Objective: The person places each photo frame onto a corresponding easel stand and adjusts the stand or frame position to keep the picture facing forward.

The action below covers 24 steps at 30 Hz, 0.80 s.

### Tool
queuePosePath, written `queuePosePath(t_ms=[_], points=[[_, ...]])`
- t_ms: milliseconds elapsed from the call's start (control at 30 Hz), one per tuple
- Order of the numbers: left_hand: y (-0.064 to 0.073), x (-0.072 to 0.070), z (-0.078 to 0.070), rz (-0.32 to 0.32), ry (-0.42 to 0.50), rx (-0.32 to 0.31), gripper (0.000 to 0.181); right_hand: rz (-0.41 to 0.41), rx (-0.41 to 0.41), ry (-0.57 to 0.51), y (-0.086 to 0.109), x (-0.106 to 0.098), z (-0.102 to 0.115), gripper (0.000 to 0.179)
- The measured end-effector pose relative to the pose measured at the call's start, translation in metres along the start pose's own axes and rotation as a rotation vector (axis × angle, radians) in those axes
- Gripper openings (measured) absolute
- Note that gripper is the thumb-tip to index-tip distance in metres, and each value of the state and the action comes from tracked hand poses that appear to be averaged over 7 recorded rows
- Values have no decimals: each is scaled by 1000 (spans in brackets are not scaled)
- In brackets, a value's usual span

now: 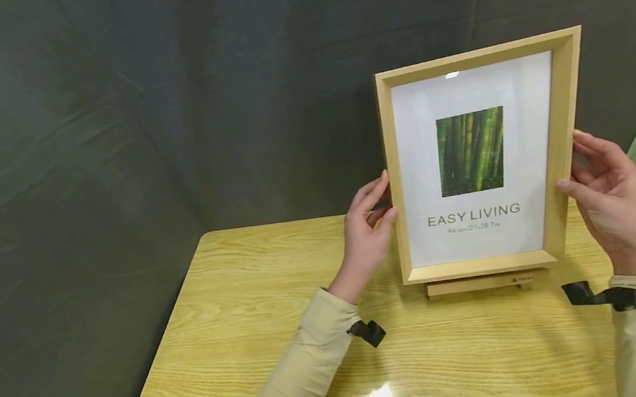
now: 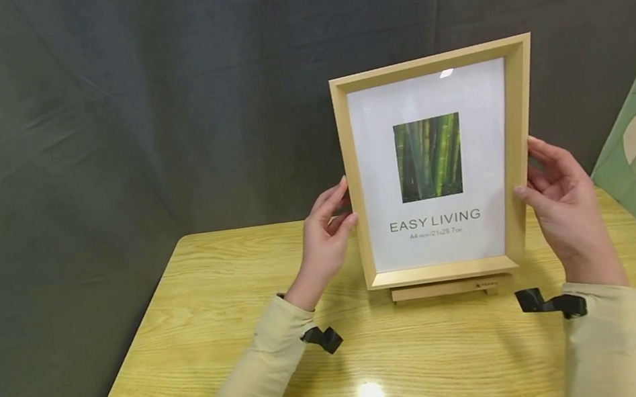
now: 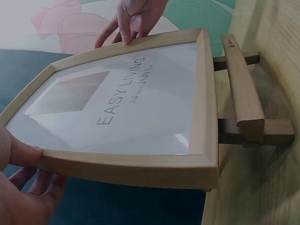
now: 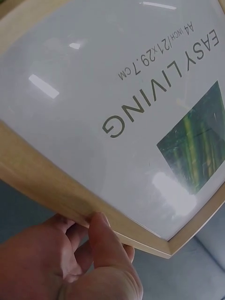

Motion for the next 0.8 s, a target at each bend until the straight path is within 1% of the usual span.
queuePosePath(t_ms=[300,467,800], points=[[3,-1,-7,-1,-8,-7,51,36,-6,-14,1,-1,2,66],[4,-2,-4,-7,-5,-26,52,52,-17,4,1,-1,1,66],[5,-4,-2,4,10,18,51,61,-56,8,3,1,1,65]])
Point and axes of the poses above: each hand's wrist, its own y-axis away from the middle knuckle, its own x-axis out of the palm, z = x × y, the point moved 2 cm from there along -y, towards the middle knuckle, and after that the axes turned 11 degrees about -x, right-handed, at the moved point
